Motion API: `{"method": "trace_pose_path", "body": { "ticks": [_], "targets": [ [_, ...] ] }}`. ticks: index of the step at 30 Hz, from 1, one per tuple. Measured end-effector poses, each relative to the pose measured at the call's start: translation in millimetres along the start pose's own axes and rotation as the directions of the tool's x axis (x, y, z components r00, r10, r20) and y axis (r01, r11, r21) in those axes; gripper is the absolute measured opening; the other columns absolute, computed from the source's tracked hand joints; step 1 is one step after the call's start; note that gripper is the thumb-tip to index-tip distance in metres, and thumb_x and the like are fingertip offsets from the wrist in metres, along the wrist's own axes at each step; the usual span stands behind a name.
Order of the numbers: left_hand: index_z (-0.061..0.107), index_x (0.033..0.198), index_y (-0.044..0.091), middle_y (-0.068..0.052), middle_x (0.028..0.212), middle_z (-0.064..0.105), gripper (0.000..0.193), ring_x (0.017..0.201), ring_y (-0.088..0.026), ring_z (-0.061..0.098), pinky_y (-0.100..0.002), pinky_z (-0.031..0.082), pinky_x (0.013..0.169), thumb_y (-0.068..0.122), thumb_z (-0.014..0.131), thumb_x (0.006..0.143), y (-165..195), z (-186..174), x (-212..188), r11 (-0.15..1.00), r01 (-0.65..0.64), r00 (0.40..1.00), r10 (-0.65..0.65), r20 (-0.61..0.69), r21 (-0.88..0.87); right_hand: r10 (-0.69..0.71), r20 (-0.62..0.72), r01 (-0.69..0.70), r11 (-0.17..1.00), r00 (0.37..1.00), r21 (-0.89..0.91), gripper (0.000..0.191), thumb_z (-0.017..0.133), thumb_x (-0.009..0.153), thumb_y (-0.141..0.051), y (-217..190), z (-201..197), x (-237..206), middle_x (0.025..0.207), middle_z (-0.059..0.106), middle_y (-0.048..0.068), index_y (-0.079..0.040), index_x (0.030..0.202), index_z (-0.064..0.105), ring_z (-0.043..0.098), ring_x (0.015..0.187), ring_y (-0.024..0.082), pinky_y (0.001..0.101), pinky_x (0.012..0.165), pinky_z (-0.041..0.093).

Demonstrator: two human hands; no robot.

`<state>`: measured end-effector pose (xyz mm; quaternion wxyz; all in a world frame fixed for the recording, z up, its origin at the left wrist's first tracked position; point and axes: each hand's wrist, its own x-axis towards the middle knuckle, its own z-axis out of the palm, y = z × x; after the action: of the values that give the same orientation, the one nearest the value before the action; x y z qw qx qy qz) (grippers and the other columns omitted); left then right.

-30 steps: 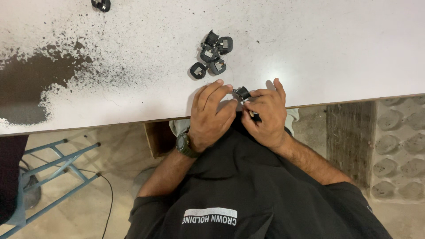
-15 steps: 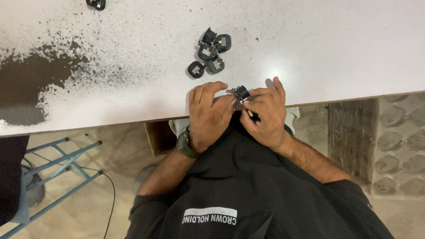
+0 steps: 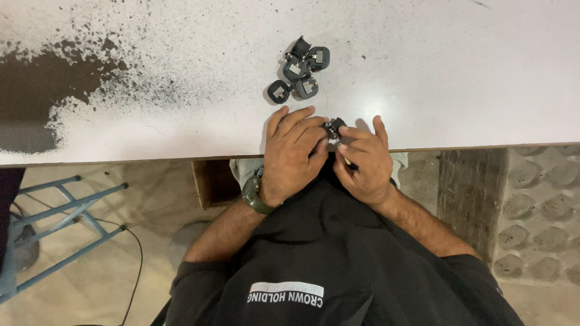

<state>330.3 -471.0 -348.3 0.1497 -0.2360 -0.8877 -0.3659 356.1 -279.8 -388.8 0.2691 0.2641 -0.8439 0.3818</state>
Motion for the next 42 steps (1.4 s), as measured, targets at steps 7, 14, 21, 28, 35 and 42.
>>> {"method": "trace_pose_path", "body": {
  "ticks": [7,14,21,28,35,42],
  "targets": [
    [0.069,0.1,0.008,-0.004,0.121,0.07,0.012,0.131,-0.026,0.058,-0.053,0.032,0.12,0.008,0.073,0.089,-3.0,-4.3,-0.9,1.0,0.003,1.0,-0.003,0.025,-0.023,-0.011,0.013,0.011,1.0,1.0,-0.015,0.032,0.078,0.084,0.013,-0.7,1.2,6.3,0.092,0.067,0.007,-0.007,0.103,0.061,0.071,0.111,0.028,0.0565,0.127,0.028],
    [0.069,0.1,0.008,-0.002,0.119,0.07,0.012,0.13,-0.025,0.059,-0.052,0.032,0.12,0.008,0.073,0.088,-1.1,-5.9,-1.8,0.999,0.025,1.0,-0.025,0.002,-0.03,0.023,0.001,-0.023,1.0,1.0,0.021,0.031,0.079,0.085,0.013,-3.8,1.2,6.7,0.095,0.068,0.008,-0.005,0.102,0.061,0.072,0.112,0.029,0.0544,0.129,0.03],
    [0.068,0.1,0.008,-0.002,0.118,0.07,0.013,0.129,-0.025,0.059,-0.052,0.033,0.12,0.007,0.074,0.088,-6.2,-5.6,-4.2,0.999,0.008,1.0,-0.008,-0.005,-0.033,-0.001,0.0,0.001,1.0,1.0,-0.011,0.032,0.079,0.083,0.014,-4.5,5.7,8.8,0.093,0.067,0.007,-0.006,0.103,0.062,0.072,0.109,0.027,0.0552,0.128,0.027],
    [0.068,0.103,0.006,-0.008,0.126,0.064,0.018,0.13,-0.031,0.057,-0.05,0.041,0.115,0.01,0.074,0.087,-0.3,-12.8,-1.6,0.997,0.069,0.997,-0.07,-0.039,-0.042,-0.018,0.011,0.018,1.0,1.0,0.025,0.032,0.073,0.085,0.012,-9.5,-10.7,14.3,0.098,0.061,0.009,-0.007,0.109,0.064,0.069,0.116,0.031,0.0585,0.13,0.025],
    [0.071,0.112,0.003,-0.011,0.133,0.062,0.022,0.128,-0.032,0.053,-0.05,0.041,0.107,0.014,0.075,0.093,3.0,-21.2,10.0,0.999,0.047,0.999,-0.047,0.014,-0.016,0.183,0.106,-0.164,0.972,0.977,-0.169,0.04,0.085,0.076,-0.019,-10.3,-25.1,29.4,0.106,0.059,0.012,-0.005,0.113,0.074,0.053,0.122,0.035,0.0649,0.123,0.011],
    [0.072,0.105,0.008,-0.007,0.135,0.062,0.014,0.136,-0.03,0.053,-0.046,0.043,0.112,0.009,0.077,0.092,10.5,-22.3,18.0,0.997,-0.055,0.998,0.056,0.014,-0.059,0.153,0.142,-0.12,0.968,0.978,-0.219,0.037,0.089,0.08,-0.02,-7.0,-24.7,34.1,0.106,0.06,0.007,-0.009,0.112,0.076,0.055,0.125,0.03,0.0668,0.127,0.012]
  ]
}}
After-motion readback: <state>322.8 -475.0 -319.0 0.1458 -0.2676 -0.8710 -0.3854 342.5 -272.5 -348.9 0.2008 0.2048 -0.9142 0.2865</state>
